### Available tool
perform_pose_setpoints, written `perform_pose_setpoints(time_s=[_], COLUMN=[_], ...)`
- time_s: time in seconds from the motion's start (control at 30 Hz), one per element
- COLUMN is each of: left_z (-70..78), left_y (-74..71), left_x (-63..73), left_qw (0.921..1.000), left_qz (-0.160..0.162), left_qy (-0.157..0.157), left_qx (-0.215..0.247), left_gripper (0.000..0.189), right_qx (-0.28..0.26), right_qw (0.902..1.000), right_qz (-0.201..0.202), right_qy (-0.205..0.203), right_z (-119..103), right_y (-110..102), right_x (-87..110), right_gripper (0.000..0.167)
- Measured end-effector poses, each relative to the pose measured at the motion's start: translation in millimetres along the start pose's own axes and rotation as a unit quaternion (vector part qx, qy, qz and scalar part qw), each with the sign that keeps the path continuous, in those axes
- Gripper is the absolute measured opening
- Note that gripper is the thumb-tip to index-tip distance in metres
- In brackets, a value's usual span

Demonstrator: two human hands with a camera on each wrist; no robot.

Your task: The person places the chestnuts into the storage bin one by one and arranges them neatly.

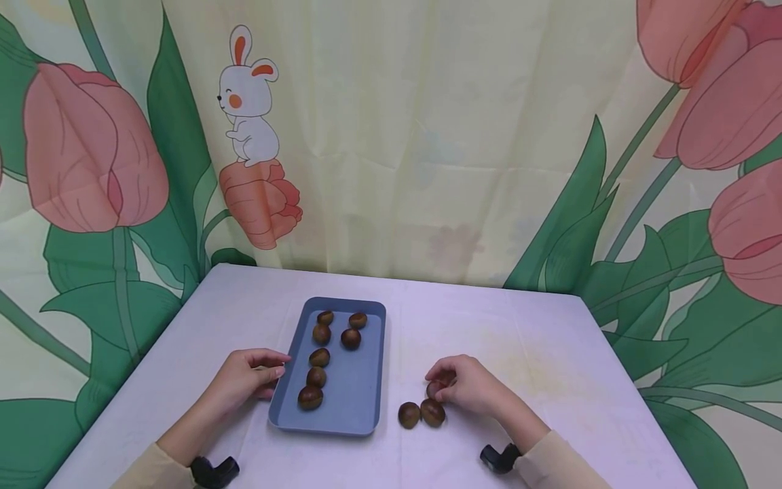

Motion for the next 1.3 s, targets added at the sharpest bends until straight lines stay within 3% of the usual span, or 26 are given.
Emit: perform_pose_setpoints(time_s=[0.33,0.63,0.97,1.3], left_z=[1.2,3.0,2.6,2.2], left_y=[0.7,1.3,1.0,1.1], left_x=[0.5,1.5,2.2,2.0], left_qw=[0.9999,0.9999,1.0,0.9999], left_qz=[-0.001,0.0,0.0,-0.002], left_qy=[0.01,0.011,0.009,0.012], left_qx=[-0.002,-0.002,-0.001,0.0], left_gripper=[0.021,0.021,0.022,0.021], right_qx=[-0.006,0.008,-0.002,-0.03], right_qw=[0.9999,0.9989,0.9974,0.9963], right_qz=[0.009,0.041,0.061,0.056], right_qy=[-0.003,-0.022,-0.038,-0.058], right_z=[-2,-11,-30,-53], right_y=[0,-23,-39,-35], right_x=[2.7,0.5,-8.9,-25.7], right_gripper=[0.026,0.026,0.025,0.021])
Point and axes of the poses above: each hand's wrist, its own x-axis away from the middle knuckle, its own y-axis out of the palm, z = x × y, the point moved 9 cm from there along -x, towards the middle knuckle, and after that the axes turned 4 degrees about x, right-handed, at the moved point
